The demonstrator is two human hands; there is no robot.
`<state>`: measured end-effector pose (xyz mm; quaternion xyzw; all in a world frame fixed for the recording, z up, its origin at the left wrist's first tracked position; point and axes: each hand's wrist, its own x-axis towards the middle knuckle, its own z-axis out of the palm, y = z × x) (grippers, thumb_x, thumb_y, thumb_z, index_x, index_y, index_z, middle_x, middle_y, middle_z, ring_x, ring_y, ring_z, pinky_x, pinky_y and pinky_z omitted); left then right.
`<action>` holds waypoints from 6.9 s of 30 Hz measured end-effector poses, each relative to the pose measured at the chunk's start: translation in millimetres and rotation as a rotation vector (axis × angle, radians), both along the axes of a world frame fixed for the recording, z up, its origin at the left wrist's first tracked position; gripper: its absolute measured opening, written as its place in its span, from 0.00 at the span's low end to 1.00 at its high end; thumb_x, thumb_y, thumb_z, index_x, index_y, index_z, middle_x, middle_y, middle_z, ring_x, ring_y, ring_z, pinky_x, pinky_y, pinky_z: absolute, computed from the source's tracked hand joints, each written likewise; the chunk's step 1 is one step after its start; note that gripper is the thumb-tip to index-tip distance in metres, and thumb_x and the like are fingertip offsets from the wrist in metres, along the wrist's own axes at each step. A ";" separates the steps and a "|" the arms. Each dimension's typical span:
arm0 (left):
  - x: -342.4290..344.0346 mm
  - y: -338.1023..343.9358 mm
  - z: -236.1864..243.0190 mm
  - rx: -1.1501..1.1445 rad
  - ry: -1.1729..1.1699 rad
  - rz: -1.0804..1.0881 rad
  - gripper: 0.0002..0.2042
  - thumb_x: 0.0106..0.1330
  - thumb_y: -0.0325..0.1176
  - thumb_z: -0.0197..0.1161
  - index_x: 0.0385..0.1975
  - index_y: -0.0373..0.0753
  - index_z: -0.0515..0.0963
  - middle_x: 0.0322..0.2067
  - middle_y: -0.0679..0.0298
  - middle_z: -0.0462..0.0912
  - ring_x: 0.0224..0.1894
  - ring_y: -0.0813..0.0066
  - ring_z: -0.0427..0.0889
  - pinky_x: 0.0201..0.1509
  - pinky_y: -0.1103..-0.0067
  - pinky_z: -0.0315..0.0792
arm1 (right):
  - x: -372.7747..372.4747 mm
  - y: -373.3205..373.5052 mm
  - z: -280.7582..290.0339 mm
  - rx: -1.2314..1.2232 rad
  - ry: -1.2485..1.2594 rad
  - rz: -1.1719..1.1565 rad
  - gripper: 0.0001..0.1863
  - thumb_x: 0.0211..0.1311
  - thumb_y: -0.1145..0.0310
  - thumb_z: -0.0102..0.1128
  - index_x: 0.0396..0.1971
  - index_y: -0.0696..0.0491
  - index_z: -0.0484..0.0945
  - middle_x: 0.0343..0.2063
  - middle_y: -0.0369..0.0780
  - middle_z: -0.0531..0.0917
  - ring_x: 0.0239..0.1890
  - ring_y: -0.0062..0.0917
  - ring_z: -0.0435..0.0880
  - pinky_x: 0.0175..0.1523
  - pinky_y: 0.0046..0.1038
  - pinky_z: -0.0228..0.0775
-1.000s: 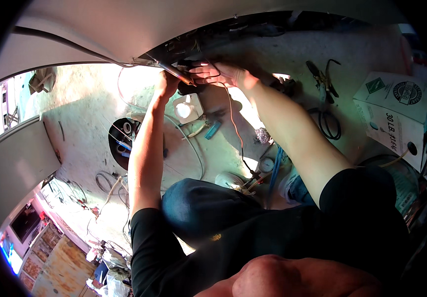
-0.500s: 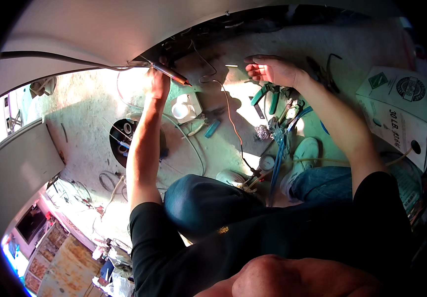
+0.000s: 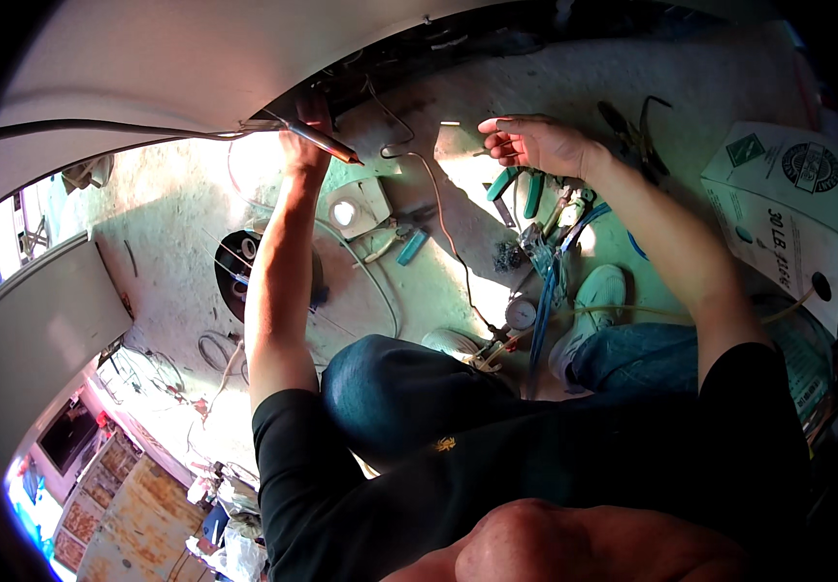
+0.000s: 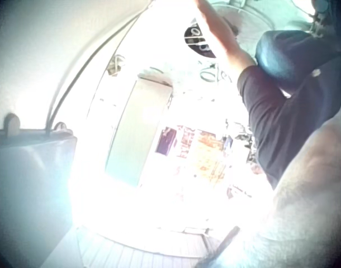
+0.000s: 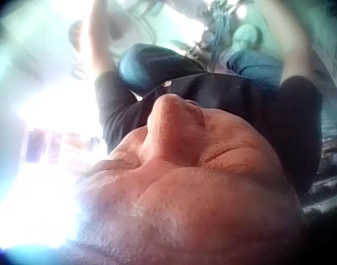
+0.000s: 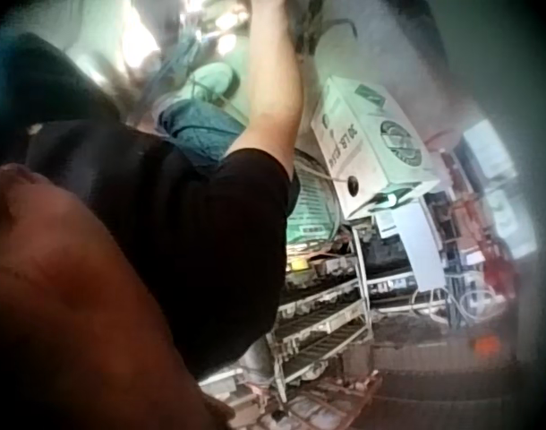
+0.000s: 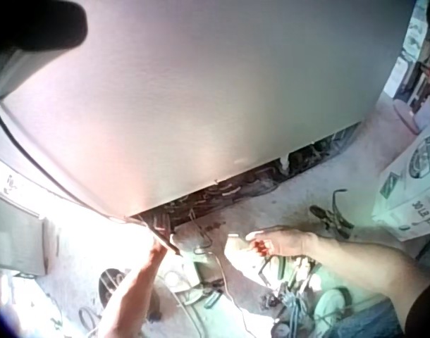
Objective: The person sits on the floor and uses a welding torch to heat and join a metal seam on a large curved appliance. They feed a thin metal rod into the flame to add filler material, moving the torch along the joint to create a continuous weld.
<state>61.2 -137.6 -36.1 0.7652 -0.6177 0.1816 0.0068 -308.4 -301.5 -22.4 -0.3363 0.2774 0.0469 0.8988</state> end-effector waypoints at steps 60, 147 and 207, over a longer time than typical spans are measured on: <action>58.2 -27.9 -44.6 -0.069 0.236 -0.213 0.12 0.67 0.31 0.57 0.45 0.31 0.78 0.37 0.53 0.83 0.39 0.58 0.85 0.43 0.66 0.79 | -145.4 45.8 310.3 -0.947 0.119 0.430 0.22 0.56 0.57 0.71 0.45 0.57 0.84 0.36 0.43 0.82 0.37 0.34 0.85 0.42 0.33 0.78; 21.5 -25.2 -13.5 0.265 -0.186 0.041 0.11 0.71 0.36 0.53 0.48 0.45 0.79 0.48 0.58 0.82 0.54 0.58 0.82 0.59 0.65 0.75 | -133.6 40.6 314.3 -0.977 0.181 0.525 0.19 0.52 0.67 0.70 0.45 0.57 0.83 0.37 0.45 0.82 0.39 0.36 0.84 0.44 0.36 0.76; 15.0 -28.9 1.8 -0.092 -0.012 -0.228 0.03 0.57 0.21 0.58 0.24 0.37 0.77 0.24 0.57 0.77 0.26 0.60 0.80 0.28 0.67 0.73 | -130.2 39.0 307.7 -1.024 0.183 0.528 0.19 0.53 0.63 0.69 0.43 0.57 0.84 0.36 0.44 0.83 0.39 0.37 0.84 0.43 0.36 0.76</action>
